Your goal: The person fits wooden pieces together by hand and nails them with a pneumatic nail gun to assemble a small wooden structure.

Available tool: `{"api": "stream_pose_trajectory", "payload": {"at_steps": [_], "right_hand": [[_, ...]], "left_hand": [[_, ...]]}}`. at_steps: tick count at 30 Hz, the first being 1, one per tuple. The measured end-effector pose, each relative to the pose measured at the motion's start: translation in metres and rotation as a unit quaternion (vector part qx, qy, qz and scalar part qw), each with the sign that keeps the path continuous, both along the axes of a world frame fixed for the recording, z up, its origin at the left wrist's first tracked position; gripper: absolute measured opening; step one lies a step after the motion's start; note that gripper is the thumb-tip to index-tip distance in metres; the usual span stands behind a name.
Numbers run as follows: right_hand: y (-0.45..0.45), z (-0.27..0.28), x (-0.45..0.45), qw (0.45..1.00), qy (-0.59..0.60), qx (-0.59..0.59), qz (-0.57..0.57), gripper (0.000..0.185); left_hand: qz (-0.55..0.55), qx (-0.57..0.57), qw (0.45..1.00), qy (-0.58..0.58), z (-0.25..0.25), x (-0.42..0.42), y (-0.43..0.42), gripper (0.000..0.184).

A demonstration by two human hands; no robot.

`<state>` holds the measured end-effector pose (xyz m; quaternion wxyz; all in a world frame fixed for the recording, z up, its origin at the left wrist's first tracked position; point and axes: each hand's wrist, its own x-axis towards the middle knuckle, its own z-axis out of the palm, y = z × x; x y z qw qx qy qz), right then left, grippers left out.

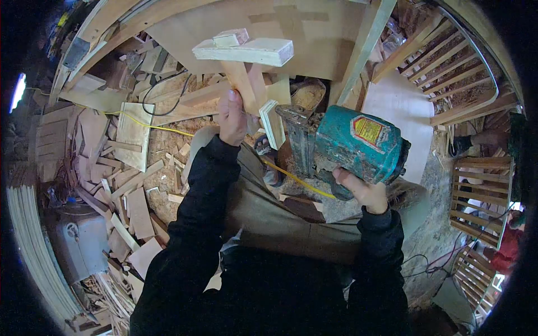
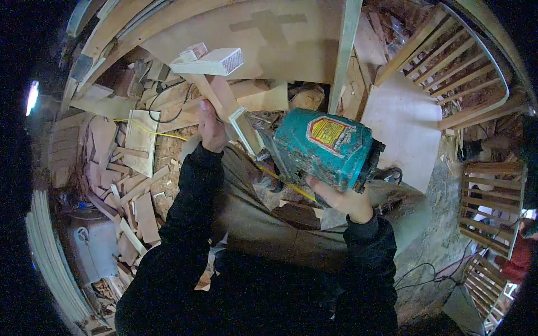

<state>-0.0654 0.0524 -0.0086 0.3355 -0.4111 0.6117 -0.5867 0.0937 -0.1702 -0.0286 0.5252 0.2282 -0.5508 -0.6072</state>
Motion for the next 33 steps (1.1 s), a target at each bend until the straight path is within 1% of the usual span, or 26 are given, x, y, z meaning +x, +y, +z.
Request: {"api": "stream_pose_trajectory", "payload": {"at_steps": [2,5,7,8,9,10,11,12,13,14,15,16,17,18,20,21,22,23,24,26,27,28,30,31,32,33], "right_hand": [[0.000,0.001,0.000,1.000,-0.021,-0.008,0.003,0.020],[0.002,-0.002,-0.004,0.999,-0.039,0.007,0.024,0.021],[0.004,0.000,-0.006,0.999,-0.041,0.011,0.034,0.021],[0.004,0.003,-0.007,0.996,-0.080,0.022,0.020,0.019],[0.003,0.007,-0.008,0.992,-0.119,0.033,0.009,0.018],[0.002,0.004,-0.011,0.993,-0.116,0.029,0.011,0.018],[0.000,-0.003,-0.015,0.991,-0.135,0.017,-0.020,0.018],[-0.002,-0.009,-0.020,0.987,-0.155,0.005,-0.051,0.019],[-0.004,-0.012,-0.024,0.982,-0.181,-0.014,-0.060,0.014],[-0.006,-0.018,-0.027,0.982,-0.180,-0.016,-0.060,0.014],[-0.008,-0.026,-0.029,0.969,-0.213,-0.039,-0.116,0.015],[-0.011,-0.031,-0.033,0.953,-0.244,-0.064,-0.170,0.017],[-0.013,-0.033,-0.038,0.950,-0.254,-0.059,-0.174,0.021],[-0.011,-0.045,-0.046,0.951,-0.253,-0.061,-0.168,0.021],[-0.002,-0.076,-0.062,0.888,-0.380,-0.069,-0.248,0.015],[-0.002,-0.077,-0.064,0.881,-0.384,-0.079,-0.266,0.016],[-0.001,-0.078,-0.067,0.871,-0.389,-0.088,-0.286,0.016],[-0.001,-0.087,-0.074,0.873,-0.370,-0.110,-0.298,0.023],[0.000,-0.096,-0.078,0.872,-0.371,-0.112,-0.299,0.023],[0.005,-0.104,-0.083,0.850,-0.383,-0.091,-0.350,0.021],[0.007,-0.116,-0.090,0.845,-0.387,-0.070,-0.363,0.017],[0.009,-0.124,-0.092,0.844,-0.384,-0.072,-0.368,0.017],[0.011,-0.138,-0.097,0.843,-0.384,-0.008,-0.377,0.014],[0.008,-0.145,-0.097,0.832,-0.371,0.010,-0.413,0.011],[0.008,-0.150,-0.098,0.831,-0.369,0.011,-0.417,0.011],[0.008,-0.155,-0.098,0.842,-0.387,0.006,-0.375,0.009]], "left_hand": [[0.064,0.015,0.998,0.017,0.001,0.000,0.001,0.046],[-0.003,0.001,0.999,-0.040,0.003,0.013,-0.005,0.046],[-0.032,-0.034,0.998,-0.033,0.004,0.014,-0.007,0.045],[-0.042,-0.049,0.997,-0.030,0.005,0.014,-0.009,0.045],[-0.031,-0.005,0.999,-0.021,0.007,0.015,-0.008,0.045],[-0.023,0.015,1.000,-0.015,0.007,0.017,-0.008,0.045],[-0.016,0.035,0.999,-0.009,0.006,0.019,-0.009,0.045],[-0.025,0.049,0.998,0.005,0.003,0.021,-0.011,0.046],[-0.036,0.063,0.997,0.018,-0.001,0.023,-0.012,0.048],[-0.037,0.061,0.997,0.019,-0.006,0.026,-0.017,0.048],[-0.166,0.094,0.976,0.103,-0.011,0.029,-0.024,0.044],[-0.292,0.122,0.931,0.184,-0.012,0.031,-0.030,0.041],[-0.352,0.165,0.881,0.269,0.001,0.020,-0.022,0.035],[-0.369,0.083,0.895,0.237,-0.002,0.018,-0.029,0.027],[-0.390,0.155,0.864,0.277,0.011,0.017,-0.023,0.023],[-0.385,0.151,0.868,0.275,0.016,0.015,-0.021,0.023],[-0.389,0.177,0.856,0.290,0.020,0.012,-0.019,0.022],[-0.396,0.204,0.842,0.306,0.022,0.010,-0.019,0.021],[-0.398,0.204,0.841,0.304,0.020,0.009,-0.020,0.021],[-0.409,0.208,0.819,0.343,0.017,0.002,-0.021,0.021],[-0.414,0.210,0.816,0.344,0.016,-0.001,-0.022,0.021],[-0.419,0.206,0.812,0.349,0.017,-0.003,-0.021,0.021],[-0.424,0.205,0.806,0.358,0.016,-0.006,-0.021,0.020],[-0.441,0.197,0.800,0.357,0.015,-0.008,-0.023,0.019],[-0.457,0.190,0.793,0.355,0.014,-0.009,-0.023,0.019],[-0.458,0.194,0.791,0.356,0.013,-0.009,-0.021,0.019]]}}
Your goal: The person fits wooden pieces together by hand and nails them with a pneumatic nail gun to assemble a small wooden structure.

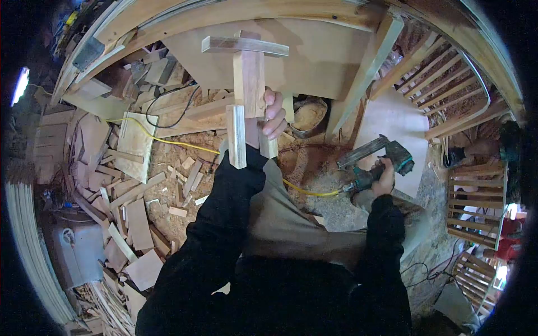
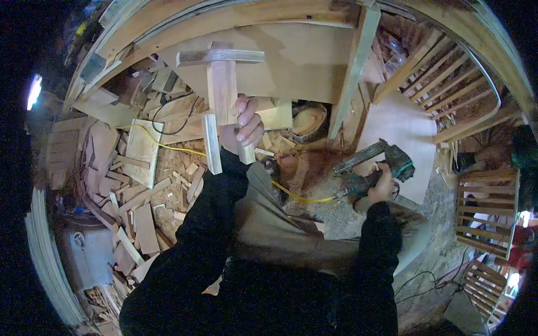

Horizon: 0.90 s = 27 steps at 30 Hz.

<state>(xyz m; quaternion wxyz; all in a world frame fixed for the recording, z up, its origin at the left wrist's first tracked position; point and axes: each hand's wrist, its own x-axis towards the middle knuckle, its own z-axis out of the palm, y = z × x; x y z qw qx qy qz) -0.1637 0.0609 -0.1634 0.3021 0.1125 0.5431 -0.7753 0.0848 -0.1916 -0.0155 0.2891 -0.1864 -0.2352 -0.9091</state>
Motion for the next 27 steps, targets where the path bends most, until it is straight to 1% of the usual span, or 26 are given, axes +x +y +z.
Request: {"api": "stream_pose_trajectory", "payload": {"at_steps": [1,2,3,4,5,7,8,9,10,11,12,13,14,15,16,17,18,19,20,22,23,24,25,26,27], "right_hand": [[0.000,-0.007,-0.001,0.999,-0.009,-0.029,0.038,0.008],[0.002,-0.033,-0.006,0.999,0.004,0.038,0.007,0.010],[0.002,-0.070,-0.019,0.999,-0.031,-0.023,0.031,0.011],[-0.001,-0.077,-0.016,0.999,-0.039,-0.009,0.015,0.012],[-0.006,-0.085,-0.012,0.999,-0.047,0.003,-0.004,0.013],[-0.001,-0.121,-0.013,0.973,-0.164,-0.144,0.074,0.016],[0.004,-0.149,-0.010,0.981,0.073,-0.091,0.157,0.013],[0.008,-0.177,-0.008,0.903,0.378,0.083,0.186,0.013],[0.012,-0.204,-0.007,0.794,0.563,0.200,0.110,0.015],[0.003,-0.220,-0.012,0.917,0.375,0.045,0.132,0.016],[-0.004,-0.237,-0.016,0.980,0.153,-0.098,0.083,0.019],[-0.014,-0.247,-0.025,0.992,-0.051,-0.102,0.048,0.023],[-0.011,-0.224,-0.028,0.997,-0.007,-0.059,0.054,0.022],[-0.009,-0.213,-0.018,0.997,0.023,-0.014,0.068,0.022],[-0.019,-0.228,-0.026,0.997,0.021,-0.023,0.067,0.022],[-0.028,-0.271,-0.039,0.999,-0.022,0.026,0.014,0.024],[-0.029,-0.297,-0.039,0.994,-0.067,0.078,-0.041,0.026],[-0.025,-0.299,-0.031,0.993,-0.077,0.081,-0.050,0.026],[-0.025,-0.289,-0.030,0.977,0.126,0.172,0.003,0.031],[-0.032,-0.282,-0.040,0.937,0.262,0.225,0.058,0.037],[-0.036,-0.267,-0.042,0.975,0.133,0.176,0.038,0.037],[-0.040,-0.249,-0.044,0.991,0.001,0.131,-0.001,0.037],[-0.050,-0.209,-0.043,0.978,-0.190,0.060,-0.062,0.035],[-0.049,-0.196,-0.041,0.952,0.087,0.261,0.133,0.035],[-0.057,-0.181,-0.046,0.934,0.160,0.283,0.149,0.035]], "left_hand": [[0.000,-0.001,1.000,-0.006,0.000,0.000,0.001,0.019],[0.000,-0.003,1.000,-0.010,0.001,-0.001,0.002,0.020],[0.002,-0.008,1.000,-0.016,0.003,-0.001,0.001,0.021],[-0.016,-0.023,1.000,-0.002,-0.004,-0.001,-0.004,0.026],[-0.023,-0.026,0.999,-0.001,-0.011,0.003,-0.006,0.026],[0.013,0.035,0.999,-0.017,-0.026,0.007,0.001,0.035],[0.017,0.040,0.999,-0.029,-0.031,0.004,0.002,0.037],[0.023,0.026,0.998,-0.049,-0.032,0.000,0.004,0.039],[0.023,0.012,0.997,-0.069,-0.033,-0.006,0.004,0.041],[0.025,-0.009,0.996,-0.085,-0.034,-0.012,0.002,0.043],[0.024,-0.032,0.995,-0.092,-0.032,-0.020,0.001,0.045],[0.021,-0.052,0.994,-0.098,-0.031,-0.025,0.002,0.047],[0.019,-0.069,0.992,-0.107,-0.030,-0.026,0.006,0.049],[0.018,-0.084,0.990,-0.111,-0.027,-0.025,0.011,0.051],[0.018,-0.097,0.988,-0.117,-0.025,-0.022,0.014,0.053],[0.021,-0.109,0.986,-0.124,-0.026,-0.017,0.016,0.056],[0.024,-0.117,0.984,-0.135,-0.029,-0.010,0.014,0.058],[0.023,-0.128,0.980,-0.149,-0.032,-0.005,0.015,0.060],[0.025,-0.134,0.977,-0.165,-0.040,0.003,0.010,0.062],[0.043,-0.125,0.961,-0.243,-0.071,0.025,-0.007,0.062],[0.070,-0.115,0.937,-0.323,-0.082,0.026,-0.009,0.062],[0.155,-0.090,0.920,-0.348,-0.070,0.013,0.006,0.058],[0.238,-0.069,0.893,-0.375,-0.059,0.001,0.022,0.054],[0.291,-0.187,0.839,-0.420,-0.054,-0.006,0.022,0.047],[0.257,-0.228,0.844,-0.412,-0.047,-0.010,0.024,0.043]]}}
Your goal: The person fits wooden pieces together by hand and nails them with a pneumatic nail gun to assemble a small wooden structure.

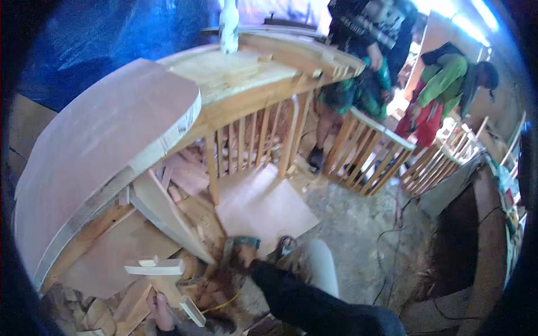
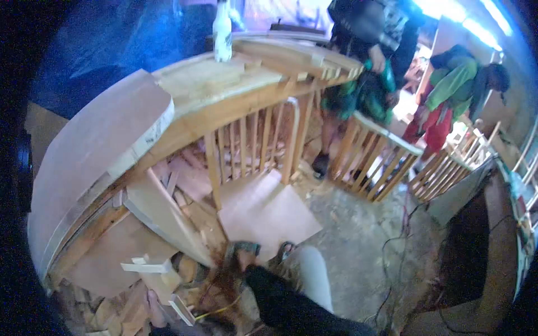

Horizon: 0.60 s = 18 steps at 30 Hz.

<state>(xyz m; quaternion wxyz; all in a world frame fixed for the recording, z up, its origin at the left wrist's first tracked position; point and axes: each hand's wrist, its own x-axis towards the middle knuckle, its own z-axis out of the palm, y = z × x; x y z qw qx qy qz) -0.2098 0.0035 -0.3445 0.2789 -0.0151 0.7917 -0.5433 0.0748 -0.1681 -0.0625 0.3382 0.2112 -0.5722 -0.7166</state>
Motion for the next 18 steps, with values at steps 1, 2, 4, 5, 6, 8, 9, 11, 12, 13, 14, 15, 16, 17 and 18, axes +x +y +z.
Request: {"api": "stream_pose_trajectory", "payload": {"at_steps": [1,2,4,5,6,8,9,11,12,13,14,15,16,17,18], "right_hand": [[-0.008,0.020,-0.004,0.997,0.072,0.020,0.030,0.035],[-0.025,0.069,0.009,0.977,-0.040,-0.159,-0.138,0.036],[-0.034,0.147,0.013,0.950,-0.049,-0.307,-0.028,0.038],[-0.034,0.189,0.018,0.951,-0.043,-0.306,-0.029,0.038],[-0.027,0.230,0.023,0.952,0.012,-0.293,0.083,0.039],[0.002,0.282,0.050,0.943,0.081,-0.266,0.182,0.040],[0.015,0.303,0.064,0.928,0.069,-0.259,0.259,0.042],[0.036,0.342,0.097,0.890,0.111,-0.235,0.375,0.043],[0.045,0.355,0.108,0.867,0.167,-0.218,0.415,0.043],[0.046,0.339,0.113,0.860,0.125,-0.259,0.423,0.042],[0.047,0.323,0.115,0.860,0.127,-0.257,0.422,0.042],[0.048,0.307,0.115,0.868,0.086,-0.282,0.399,0.041],[0.047,0.296,0.117,0.874,0.043,-0.309,0.374,0.040],[0.050,0.293,0.119,0.887,0.077,-0.280,0.360,0.038],[0.051,0.288,0.119,0.885,0.068,-0.288,0.360,0.038]], "left_hand": [[-0.049,-0.023,0.999,-0.008,0.013,-0.007,0.004,0.039],[-0.097,-0.046,0.994,-0.015,0.027,-0.014,0.008,0.037],[-0.063,-0.161,0.979,-0.113,0.048,-0.025,0.026,0.019],[-0.078,-0.202,0.973,-0.085,0.034,-0.029,0.021,0.015],[-0.087,-0.199,0.973,-0.080,0.038,-0.026,0.026,0.015],[-0.084,-0.166,0.978,-0.091,0.051,-0.035,0.042,0.015],[-0.093,-0.242,0.964,-0.055,0.056,-0.036,0.045,0.015],[-0.097,-0.193,0.975,-0.044,0.047,-0.041,0.053,0.015],[-0.095,-0.144,0.984,-0.046,0.042,-0.042,0.057,0.017],[-0.099,-0.142,0.984,-0.045,0.039,-0.040,0.061,0.017],[-0.099,-0.213,0.970,-0.064,0.038,-0.040,0.063,0.019],[-0.096,-0.286,0.950,-0.084,0.037,-0.040,0.064,0.021],[-0.095,-0.288,0.949,-0.087,0.027,-0.041,0.061,0.021],[-0.111,-0.270,0.954,-0.073,0.012,-0.045,0.057,0.023],[-0.128,-0.250,0.958,-0.065,-0.003,-0.045,0.053,0.026]]}}
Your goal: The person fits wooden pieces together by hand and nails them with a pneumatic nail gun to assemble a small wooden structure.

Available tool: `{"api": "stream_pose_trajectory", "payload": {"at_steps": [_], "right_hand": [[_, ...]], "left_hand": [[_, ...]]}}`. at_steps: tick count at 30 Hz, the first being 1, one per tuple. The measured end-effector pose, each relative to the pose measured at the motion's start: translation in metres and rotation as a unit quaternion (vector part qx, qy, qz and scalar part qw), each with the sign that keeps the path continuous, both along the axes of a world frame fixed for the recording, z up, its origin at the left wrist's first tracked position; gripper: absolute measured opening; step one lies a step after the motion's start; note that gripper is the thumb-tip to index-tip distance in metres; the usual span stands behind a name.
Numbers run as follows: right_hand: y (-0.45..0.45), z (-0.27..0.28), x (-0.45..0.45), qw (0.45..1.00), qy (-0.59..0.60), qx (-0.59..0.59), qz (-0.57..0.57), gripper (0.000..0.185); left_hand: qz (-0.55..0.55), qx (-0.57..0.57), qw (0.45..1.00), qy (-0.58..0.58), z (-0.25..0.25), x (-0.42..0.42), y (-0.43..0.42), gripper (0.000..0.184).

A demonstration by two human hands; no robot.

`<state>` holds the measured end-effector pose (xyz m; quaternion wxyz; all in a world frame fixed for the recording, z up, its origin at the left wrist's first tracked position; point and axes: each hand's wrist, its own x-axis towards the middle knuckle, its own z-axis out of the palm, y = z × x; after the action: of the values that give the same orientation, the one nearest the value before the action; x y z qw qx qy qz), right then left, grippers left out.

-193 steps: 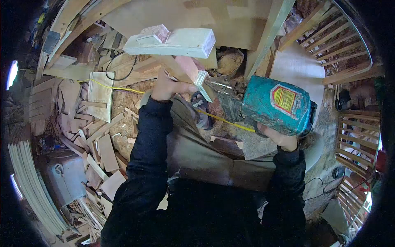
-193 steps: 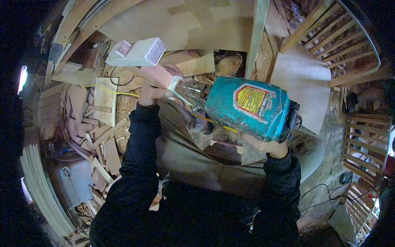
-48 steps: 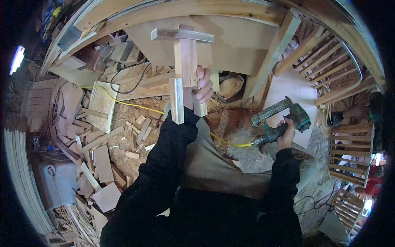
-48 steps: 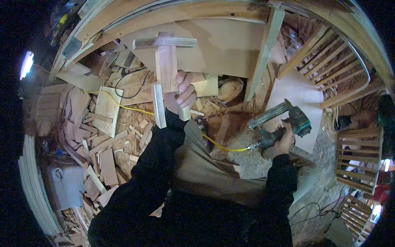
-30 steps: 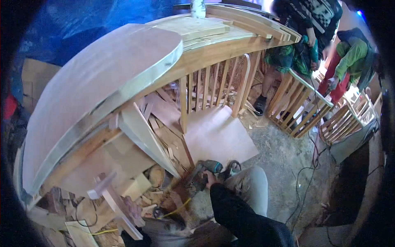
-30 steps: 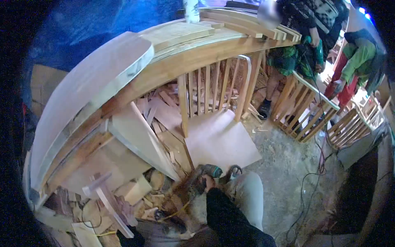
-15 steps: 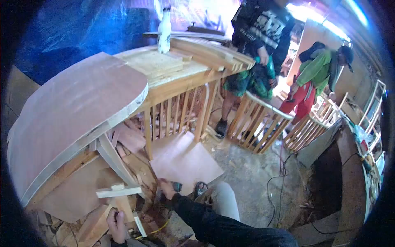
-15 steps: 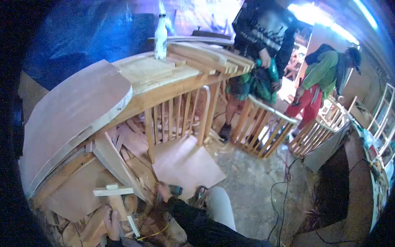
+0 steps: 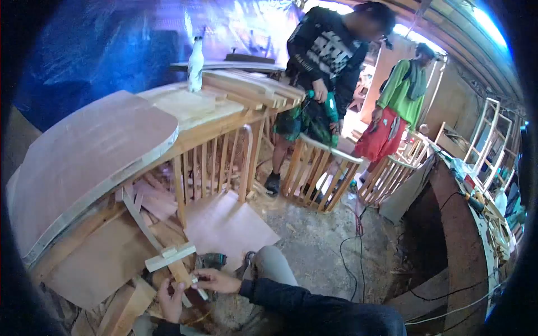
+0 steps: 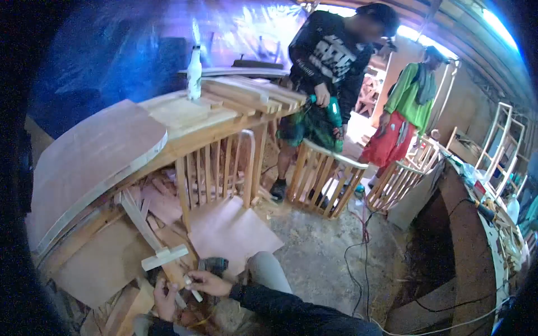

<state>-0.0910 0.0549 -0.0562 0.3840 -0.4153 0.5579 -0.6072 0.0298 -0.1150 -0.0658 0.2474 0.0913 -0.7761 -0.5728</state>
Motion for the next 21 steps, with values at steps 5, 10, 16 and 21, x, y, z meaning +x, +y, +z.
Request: {"api": "stream_pose_trajectory", "payload": {"at_steps": [5,10,16,21], "right_hand": [[-0.003,-0.026,-0.003,0.993,-0.071,-0.049,-0.077,0.030],[-0.012,-0.024,0.000,0.993,0.054,0.036,-0.096,0.025],[-0.018,-0.016,-0.012,0.991,0.075,0.072,-0.086,0.029],[-0.027,-0.017,-0.016,0.995,0.023,0.088,-0.044,0.032]], "left_hand": [[-0.009,0.037,0.996,-0.081,-0.015,0.003,-0.002,0.037],[-0.048,0.038,0.993,-0.102,-0.021,0.003,-0.012,0.031],[-0.025,0.066,0.979,-0.189,-0.023,-0.007,-0.016,0.025],[0.079,0.160,0.978,-0.107,-0.020,-0.017,-0.024,0.037]]}}
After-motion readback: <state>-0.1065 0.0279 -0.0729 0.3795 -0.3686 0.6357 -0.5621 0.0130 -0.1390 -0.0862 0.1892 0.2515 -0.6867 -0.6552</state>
